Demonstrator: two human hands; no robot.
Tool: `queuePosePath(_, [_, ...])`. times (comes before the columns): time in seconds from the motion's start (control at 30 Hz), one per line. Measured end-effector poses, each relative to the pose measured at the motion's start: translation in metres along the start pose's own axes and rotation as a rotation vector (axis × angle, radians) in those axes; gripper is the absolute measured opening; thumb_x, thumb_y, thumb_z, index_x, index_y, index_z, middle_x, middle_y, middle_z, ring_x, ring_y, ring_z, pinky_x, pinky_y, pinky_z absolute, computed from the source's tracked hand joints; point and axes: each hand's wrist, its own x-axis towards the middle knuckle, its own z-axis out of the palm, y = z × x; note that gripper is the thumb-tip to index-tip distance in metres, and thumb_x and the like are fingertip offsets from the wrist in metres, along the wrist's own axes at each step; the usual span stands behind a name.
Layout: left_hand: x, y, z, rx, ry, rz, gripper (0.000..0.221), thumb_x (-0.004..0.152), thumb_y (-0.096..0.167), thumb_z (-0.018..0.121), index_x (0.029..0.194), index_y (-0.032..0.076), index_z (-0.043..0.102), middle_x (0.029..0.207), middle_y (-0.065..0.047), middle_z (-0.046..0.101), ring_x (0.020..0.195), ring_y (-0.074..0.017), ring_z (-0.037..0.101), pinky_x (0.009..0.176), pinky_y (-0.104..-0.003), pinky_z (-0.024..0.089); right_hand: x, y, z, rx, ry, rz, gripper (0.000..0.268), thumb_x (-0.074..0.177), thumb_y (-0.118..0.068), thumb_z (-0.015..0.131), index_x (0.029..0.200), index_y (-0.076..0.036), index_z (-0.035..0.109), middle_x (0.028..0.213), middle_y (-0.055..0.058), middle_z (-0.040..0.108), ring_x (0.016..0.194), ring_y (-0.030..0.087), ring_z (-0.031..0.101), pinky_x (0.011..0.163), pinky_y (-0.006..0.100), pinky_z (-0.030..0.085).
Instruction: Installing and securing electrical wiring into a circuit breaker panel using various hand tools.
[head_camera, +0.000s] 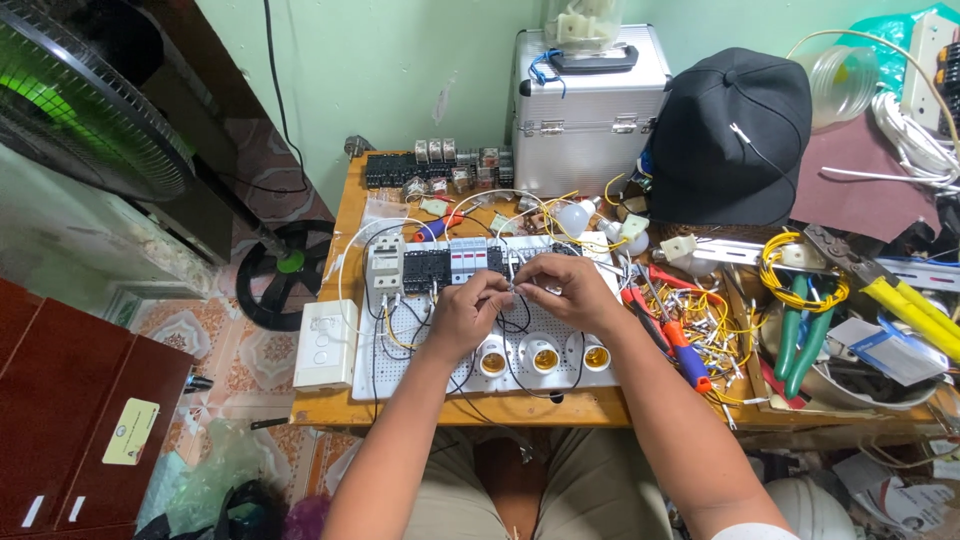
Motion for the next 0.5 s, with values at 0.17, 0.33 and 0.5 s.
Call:
queuePosePath(0.17, [0.0006,0.0067,0.0010,0.001,-0.040,-0.004,0.010,0.097,0.025,0.071,0.097,0.016,0.067,0.062,-0.005,0.073,0.054,-0.0268,0.067,0.058,-0.035,0.054,0.0000,-0.0021,-0.0009,-0.002,-0.028,0.025,0.011,0.089,0.001,0.073,0.099,0.001,0.076,0.083,0.017,0.073,0.073,0.024,0.073,0.070,0.039,0.063])
queuePosePath(0.33, [0.0007,0.0037,-0.0004,-0.007,-0.055,-0.006,0.008,0.098,0.024,0.070,0.096,0.017,0.067,0.064,-0.005,0.074,0.056,-0.0261,0.069,0.059,-0.034,0.055,0.0002,0.0036,-0.0026,-0.030,-0.036,0.021,0.010,0.089,-0.003,0.077,0.098,0.000,0.075,0.081,0.016,0.072,0.072,0.025,0.073,0.070,0.041,0.063])
queuePosePath(0.5, [0.0022,0.0103,-0.0009,-0.045,-0.053,-0.012,0.008,0.098,0.023,0.070,0.094,0.017,0.067,0.067,-0.002,0.075,0.051,-0.0209,0.063,0.057,-0.030,0.052,0.0035,-0.0054,-0.0013,-0.029,-0.071,0.019,0.006,0.092,-0.006,0.074,0.095,-0.002,0.077,0.070,0.013,0.070,0.064,0.020,0.068,0.063,0.036,0.060])
